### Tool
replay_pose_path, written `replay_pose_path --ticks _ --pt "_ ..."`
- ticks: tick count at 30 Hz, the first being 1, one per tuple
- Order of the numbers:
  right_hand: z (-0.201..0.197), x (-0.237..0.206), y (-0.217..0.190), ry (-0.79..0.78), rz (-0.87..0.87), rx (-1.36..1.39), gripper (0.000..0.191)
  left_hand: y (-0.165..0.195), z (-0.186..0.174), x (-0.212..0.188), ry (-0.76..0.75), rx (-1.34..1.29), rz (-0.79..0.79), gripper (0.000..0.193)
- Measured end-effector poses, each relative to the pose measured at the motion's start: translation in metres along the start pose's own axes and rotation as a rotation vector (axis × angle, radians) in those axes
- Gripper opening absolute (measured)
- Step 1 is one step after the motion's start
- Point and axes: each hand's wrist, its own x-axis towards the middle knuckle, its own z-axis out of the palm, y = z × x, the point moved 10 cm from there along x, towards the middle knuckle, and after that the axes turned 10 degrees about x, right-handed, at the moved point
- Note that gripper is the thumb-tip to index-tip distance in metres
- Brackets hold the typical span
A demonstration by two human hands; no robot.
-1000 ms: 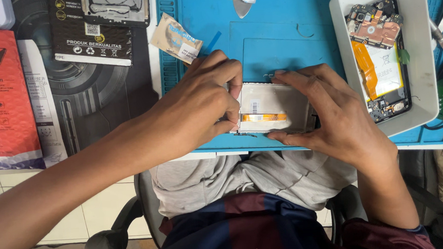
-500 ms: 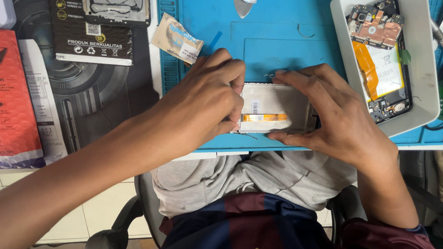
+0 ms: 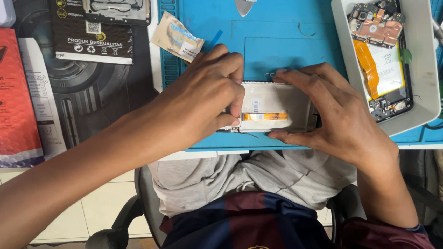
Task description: The person disassembles a smartphone at a repair bench. They remove the back cover, peel adhesive and a flex cable from the frame, work a small component loose by hand, then lift the frame and hold it up while separating the remaining parts.
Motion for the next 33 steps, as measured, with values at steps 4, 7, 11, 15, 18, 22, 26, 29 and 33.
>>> replay_pose_path --ticks 4,7,11,15,18,22,26,29,33 --pt "0.0012 -0.0009 0.0021 -0.004 0.024 0.004 0.084 -0.0022 0.0018 0.0006 -0.003 -0.008 -0.016 0.020" --pt "0.0013 -0.0008 0.0042 -0.008 0.048 0.010 0.084 -0.0026 0.0020 0.0014 0.000 -0.011 -0.014 0.023" --pt "0.0011 0.0001 0.0021 -0.008 0.021 0.001 0.085 -0.0043 0.0036 0.0018 -0.007 0.006 -0.022 0.025" --pt "0.0009 0.0000 0.0012 -0.009 0.013 0.001 0.085 -0.0057 0.0047 0.0011 -0.007 0.005 -0.026 0.025" --pt "0.0008 0.0000 0.0015 -0.009 0.016 0.006 0.085 -0.0063 0.0052 0.0007 -0.005 0.007 -0.024 0.025" --pt "0.0004 0.0001 0.0009 -0.003 0.011 0.006 0.084 -0.0071 0.0065 0.0008 -0.005 -0.004 -0.028 0.025" --pt "0.0007 0.0002 0.0010 -0.004 0.017 0.006 0.084 -0.0073 0.0063 -0.0001 0.001 -0.005 -0.024 0.026" --pt "0.0005 0.0004 0.0009 -0.003 0.017 0.005 0.084 -0.0068 0.0064 -0.0004 0.005 0.000 -0.015 0.027" --pt "0.0004 0.0005 -0.0004 0.000 0.008 0.008 0.083 -0.0061 0.0063 -0.0019 0.011 -0.004 -0.006 0.028"
